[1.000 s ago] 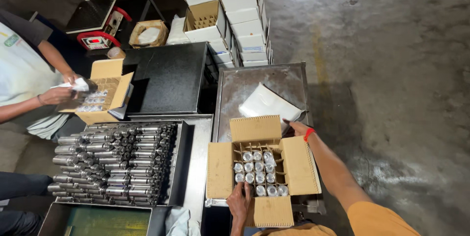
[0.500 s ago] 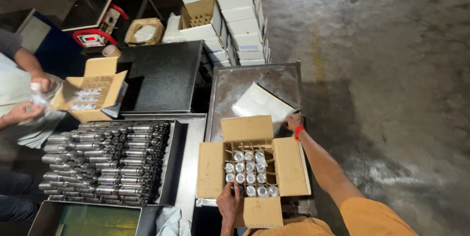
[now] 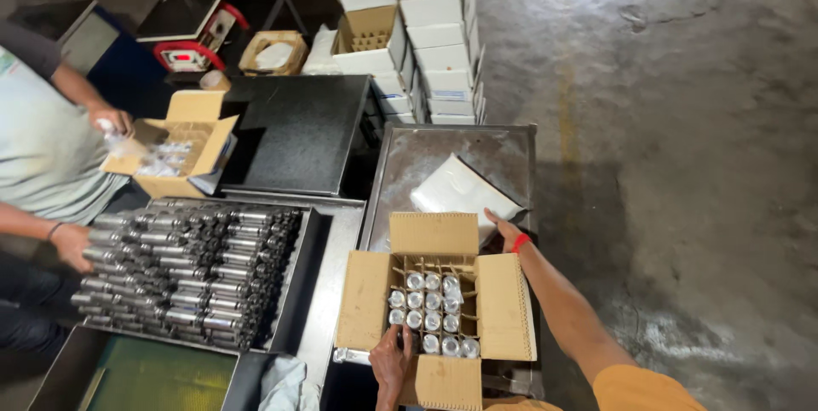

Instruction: The person picks cylindrical metal parts from a tray, wipes each with a white cloth, and places them into a cardboard box with a molded insert. The person repeats this cycle, filling the box with cleaned parts.

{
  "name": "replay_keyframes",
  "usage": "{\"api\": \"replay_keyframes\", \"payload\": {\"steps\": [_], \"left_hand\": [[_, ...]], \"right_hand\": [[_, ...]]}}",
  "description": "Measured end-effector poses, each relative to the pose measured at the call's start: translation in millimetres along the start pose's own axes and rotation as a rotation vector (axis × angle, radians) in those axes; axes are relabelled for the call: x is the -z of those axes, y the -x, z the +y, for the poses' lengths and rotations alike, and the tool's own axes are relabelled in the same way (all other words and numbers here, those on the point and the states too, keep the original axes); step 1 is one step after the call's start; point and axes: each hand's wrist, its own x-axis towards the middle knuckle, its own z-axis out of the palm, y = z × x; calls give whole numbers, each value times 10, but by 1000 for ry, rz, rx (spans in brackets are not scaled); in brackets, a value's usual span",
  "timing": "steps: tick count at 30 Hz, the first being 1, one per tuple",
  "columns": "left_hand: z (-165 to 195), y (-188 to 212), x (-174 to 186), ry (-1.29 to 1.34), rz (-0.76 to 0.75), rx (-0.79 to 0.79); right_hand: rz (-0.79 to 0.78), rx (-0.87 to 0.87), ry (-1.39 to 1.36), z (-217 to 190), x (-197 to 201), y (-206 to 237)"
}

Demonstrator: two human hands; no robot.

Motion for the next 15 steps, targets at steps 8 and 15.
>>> {"api": "replay_keyframes", "payload": {"steps": [8,15], "left_hand": [[-8,-2,-2,-26,-53,42],[32,-30,13,-7,-15,37]], "right_hand": [[601,547,739,-215,78,-336],[401,605,1671,-159,-489,-335]]}}
